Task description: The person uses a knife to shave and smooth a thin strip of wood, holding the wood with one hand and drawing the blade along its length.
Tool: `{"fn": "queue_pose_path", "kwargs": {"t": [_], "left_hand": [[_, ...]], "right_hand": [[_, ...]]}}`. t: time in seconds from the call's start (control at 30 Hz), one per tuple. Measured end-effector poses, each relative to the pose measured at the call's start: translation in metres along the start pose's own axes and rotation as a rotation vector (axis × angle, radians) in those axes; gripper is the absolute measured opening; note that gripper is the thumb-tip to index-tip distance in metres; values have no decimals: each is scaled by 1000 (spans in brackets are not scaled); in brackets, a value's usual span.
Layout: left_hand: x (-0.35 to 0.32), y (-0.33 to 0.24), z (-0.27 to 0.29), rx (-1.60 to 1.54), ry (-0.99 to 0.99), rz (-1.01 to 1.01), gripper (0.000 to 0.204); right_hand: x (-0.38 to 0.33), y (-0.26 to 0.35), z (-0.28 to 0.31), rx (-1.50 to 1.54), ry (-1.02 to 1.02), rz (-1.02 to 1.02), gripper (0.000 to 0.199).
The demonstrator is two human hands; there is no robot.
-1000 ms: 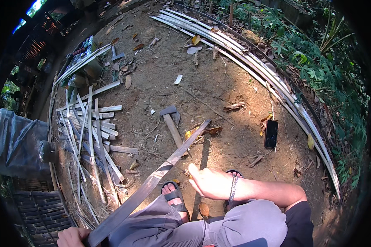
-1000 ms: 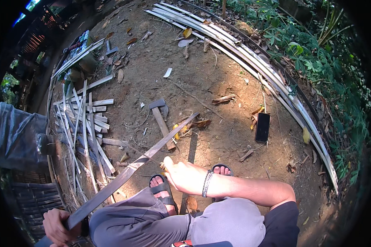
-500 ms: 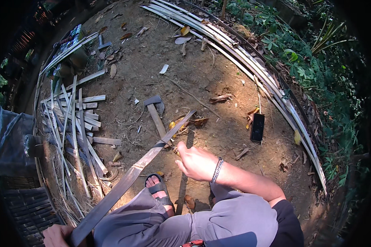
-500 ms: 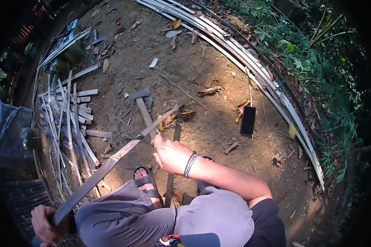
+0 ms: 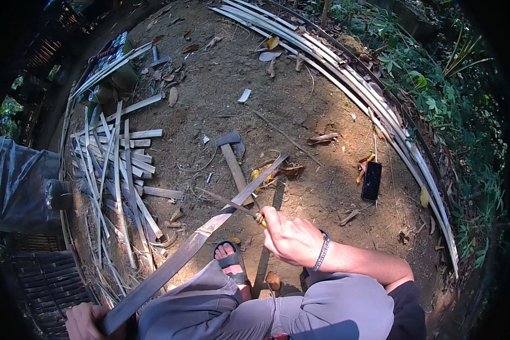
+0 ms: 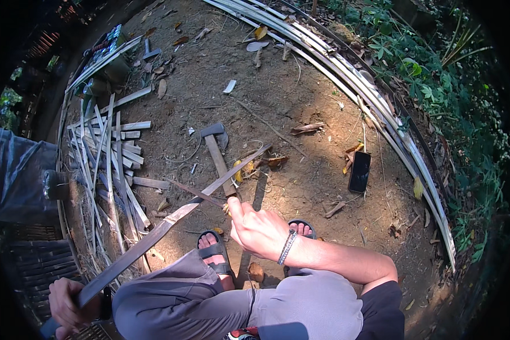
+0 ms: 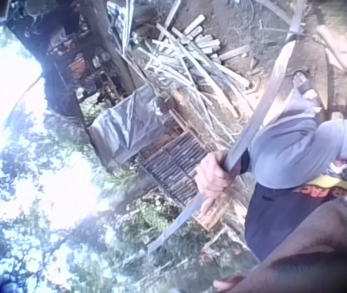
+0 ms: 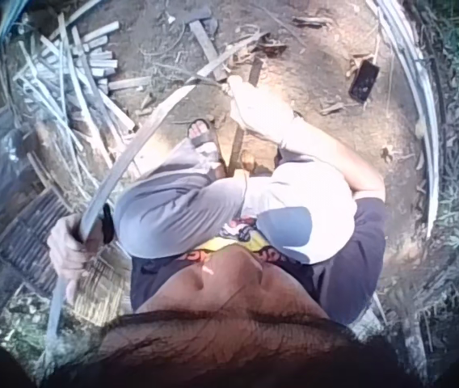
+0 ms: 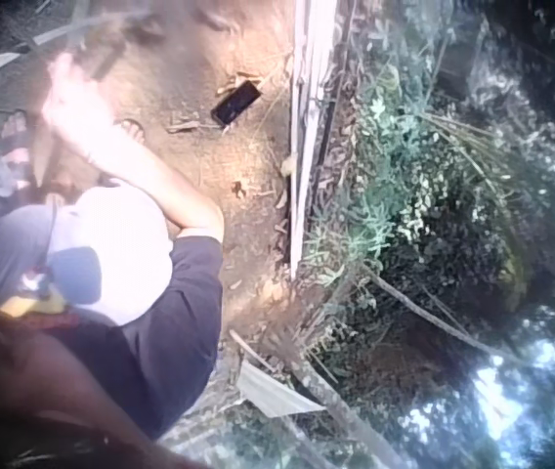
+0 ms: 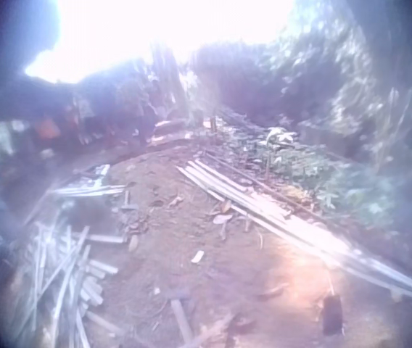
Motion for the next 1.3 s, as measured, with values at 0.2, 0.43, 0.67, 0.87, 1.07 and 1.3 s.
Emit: {"fn": "queue_pose_path", "kwargs": {"t": [0.2,0.43,0.67,0.87,1.07,1.3], "left_hand": [[1,1,9,7,5,6,41],[3,6,8,21,-12,30,43],[1,8,3,-68,-7,5,43],[-3,-6,21,-48,-82,-47,43],[-1,-1,15,-75,-52,-60,42],[-1,-1,14,-39,-95,-45,40]], "right_hand": [[-3,-30,1,-192,-121,101,45],[-2,25,-14,-361,-86,320,53],[23,-82,-8,-482,-185,-113,43],[3,-25,-25,-331,-64,133,50],[33,-118,-14,-299,-117,-228,41],[26,-72,-17,-350,-156,-2,51]]}}
Point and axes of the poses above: each hand's wrist, its own x-axis towards the middle knuckle, its own z-axis out of the back of the hand, y = z × x, the point moved 9 cm from there along x, towards the middle knuckle, and after that the axes turned 8 degrees about x, right-handed, at the moved point
